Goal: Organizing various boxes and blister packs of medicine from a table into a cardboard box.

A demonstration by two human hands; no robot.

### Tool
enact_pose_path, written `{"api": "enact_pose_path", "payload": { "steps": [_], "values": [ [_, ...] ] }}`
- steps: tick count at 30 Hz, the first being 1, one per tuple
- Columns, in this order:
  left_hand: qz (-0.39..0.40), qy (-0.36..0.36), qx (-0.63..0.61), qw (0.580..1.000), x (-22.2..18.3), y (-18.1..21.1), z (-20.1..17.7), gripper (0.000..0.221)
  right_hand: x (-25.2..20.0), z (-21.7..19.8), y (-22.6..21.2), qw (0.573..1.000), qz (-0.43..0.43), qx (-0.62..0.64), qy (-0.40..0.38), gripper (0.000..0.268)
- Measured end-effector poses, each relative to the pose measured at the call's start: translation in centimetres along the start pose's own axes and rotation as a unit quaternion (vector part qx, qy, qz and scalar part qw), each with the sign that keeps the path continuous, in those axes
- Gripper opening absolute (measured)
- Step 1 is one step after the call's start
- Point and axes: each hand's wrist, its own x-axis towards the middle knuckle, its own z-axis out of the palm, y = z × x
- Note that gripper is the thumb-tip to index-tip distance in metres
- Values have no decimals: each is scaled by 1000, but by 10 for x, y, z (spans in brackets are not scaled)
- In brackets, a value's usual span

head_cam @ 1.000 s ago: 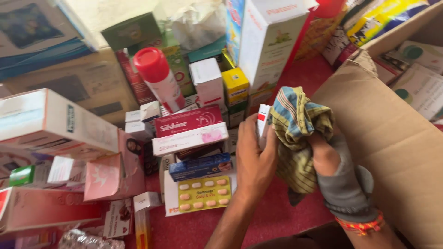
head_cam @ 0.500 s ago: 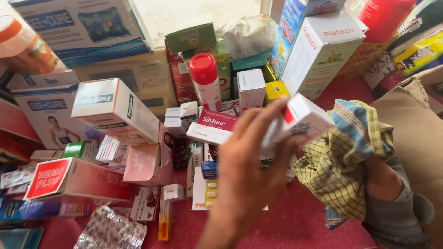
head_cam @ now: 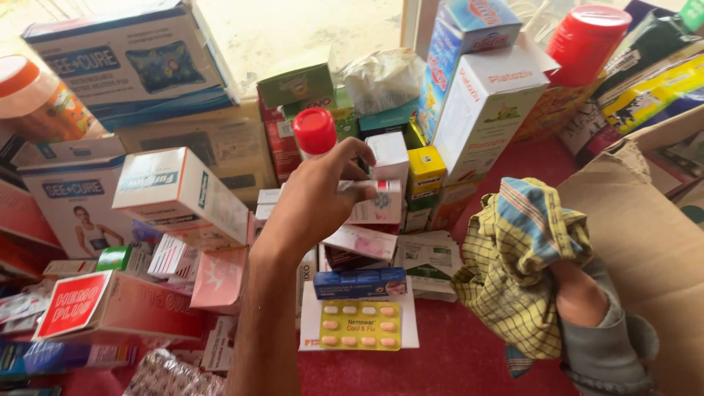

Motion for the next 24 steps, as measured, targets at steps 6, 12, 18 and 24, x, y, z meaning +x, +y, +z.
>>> {"api": "enact_pose_path", "payload": {
  "steps": [6,12,18,24],
  "values": [
    [-40,-12,-20,999,-1,-3,3,39,-12,-7,3,999,-22,-27,24,44],
    [-34,1,21,999,-4,0,3,54,-17,-14,5,996,-56,-59,22,40],
    [-11,58,17,998,-7,-7,10,53,-10,-48,-39,984,-120,-129,-7,38],
    [-16,108,10,994,-12,31,6,43,5,-90,-116,963,-180,-199,-33,36]
  ]
}}
